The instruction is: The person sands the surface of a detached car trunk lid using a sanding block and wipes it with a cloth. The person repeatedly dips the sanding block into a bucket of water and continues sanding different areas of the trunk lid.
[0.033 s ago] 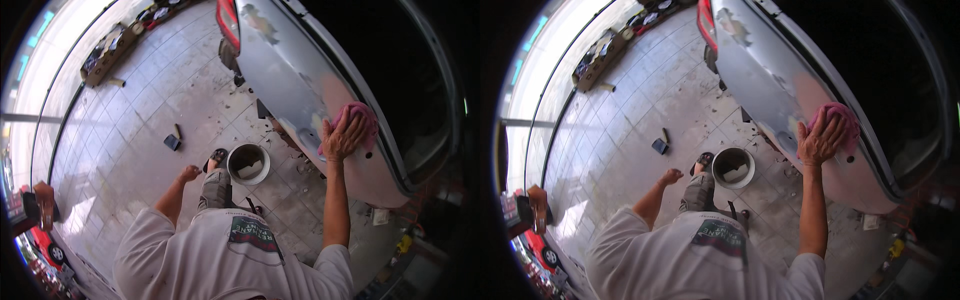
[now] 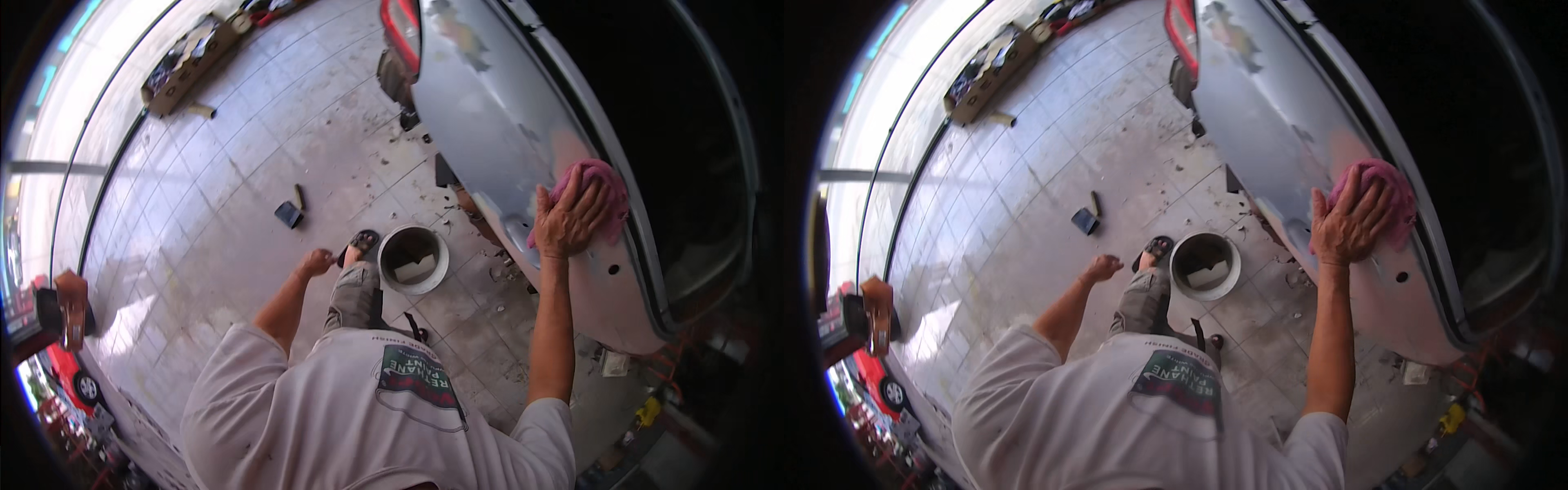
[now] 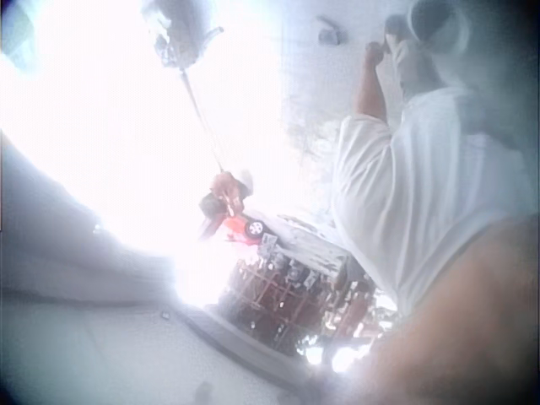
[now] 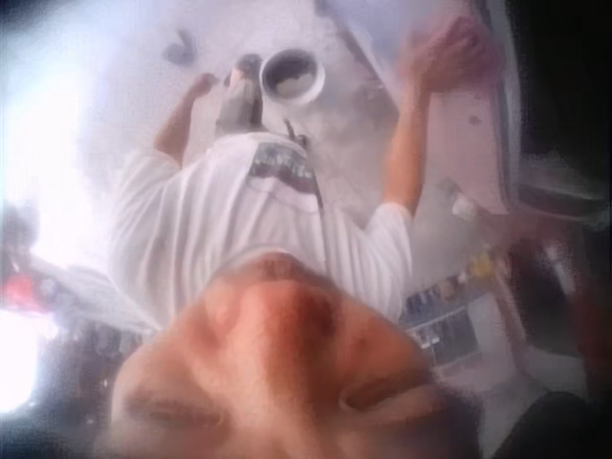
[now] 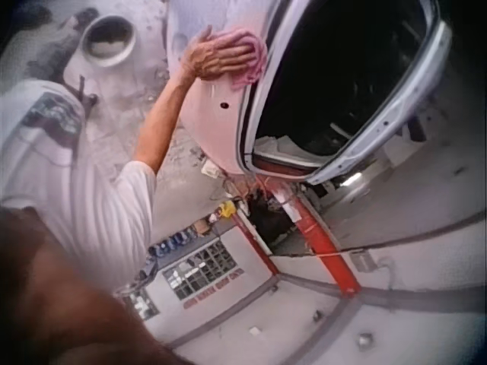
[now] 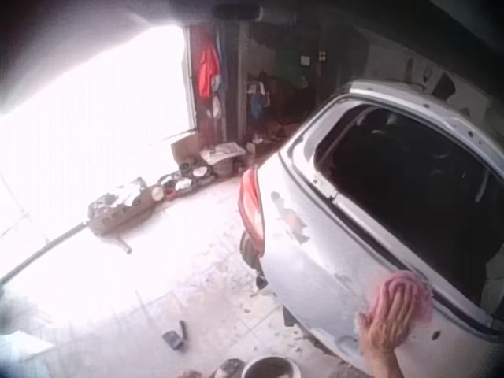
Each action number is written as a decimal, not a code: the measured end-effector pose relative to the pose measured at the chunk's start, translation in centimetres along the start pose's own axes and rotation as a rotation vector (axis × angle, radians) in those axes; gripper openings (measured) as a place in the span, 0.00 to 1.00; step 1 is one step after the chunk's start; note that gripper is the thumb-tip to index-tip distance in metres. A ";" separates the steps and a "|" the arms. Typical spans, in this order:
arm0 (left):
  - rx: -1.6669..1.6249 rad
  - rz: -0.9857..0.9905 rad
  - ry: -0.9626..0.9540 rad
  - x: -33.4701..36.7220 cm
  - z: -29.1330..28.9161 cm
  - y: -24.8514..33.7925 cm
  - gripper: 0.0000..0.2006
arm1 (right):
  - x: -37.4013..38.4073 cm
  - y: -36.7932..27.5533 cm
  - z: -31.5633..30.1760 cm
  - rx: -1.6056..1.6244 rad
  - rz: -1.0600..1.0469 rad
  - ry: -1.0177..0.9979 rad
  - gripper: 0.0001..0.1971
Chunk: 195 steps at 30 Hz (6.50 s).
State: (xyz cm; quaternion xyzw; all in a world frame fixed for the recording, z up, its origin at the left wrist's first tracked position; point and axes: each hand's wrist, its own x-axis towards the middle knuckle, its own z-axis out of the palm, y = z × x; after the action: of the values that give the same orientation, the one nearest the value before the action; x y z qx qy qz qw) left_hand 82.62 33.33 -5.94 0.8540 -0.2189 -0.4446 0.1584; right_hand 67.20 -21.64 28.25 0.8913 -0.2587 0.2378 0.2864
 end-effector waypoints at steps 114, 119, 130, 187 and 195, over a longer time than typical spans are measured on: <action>1.411 1.339 -0.903 -41.7 79.9 97.2 0.21 | -136.4 52.7 -50.8 -0.481 2.738 0.398 0.56; 1.253 1.335 -0.854 -45.4 86.2 99.2 0.19 | -146.1 54.4 -54.3 -0.509 2.931 0.083 0.69; 1.390 0.959 -0.857 -43.1 88.2 96.8 0.20 | -149.2 56.2 -51.2 -0.276 2.982 -0.319 0.74; 1.750 0.640 -1.102 -26.9 133.2 141.9 0.17 | -146.7 64.3 -45.0 -0.056 3.511 -1.025 0.70; 1.742 1.082 -0.973 -45.9 154.7 143.1 0.17 | -147.2 68.5 -45.3 -0.460 3.720 -0.431 0.34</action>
State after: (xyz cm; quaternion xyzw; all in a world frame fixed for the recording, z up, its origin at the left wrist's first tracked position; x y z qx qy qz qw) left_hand -102.27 -77.00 6.52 0.2035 -0.8322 -0.2989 -0.4203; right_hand -97.09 6.84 3.30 0.5268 0.8136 -0.0676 0.2367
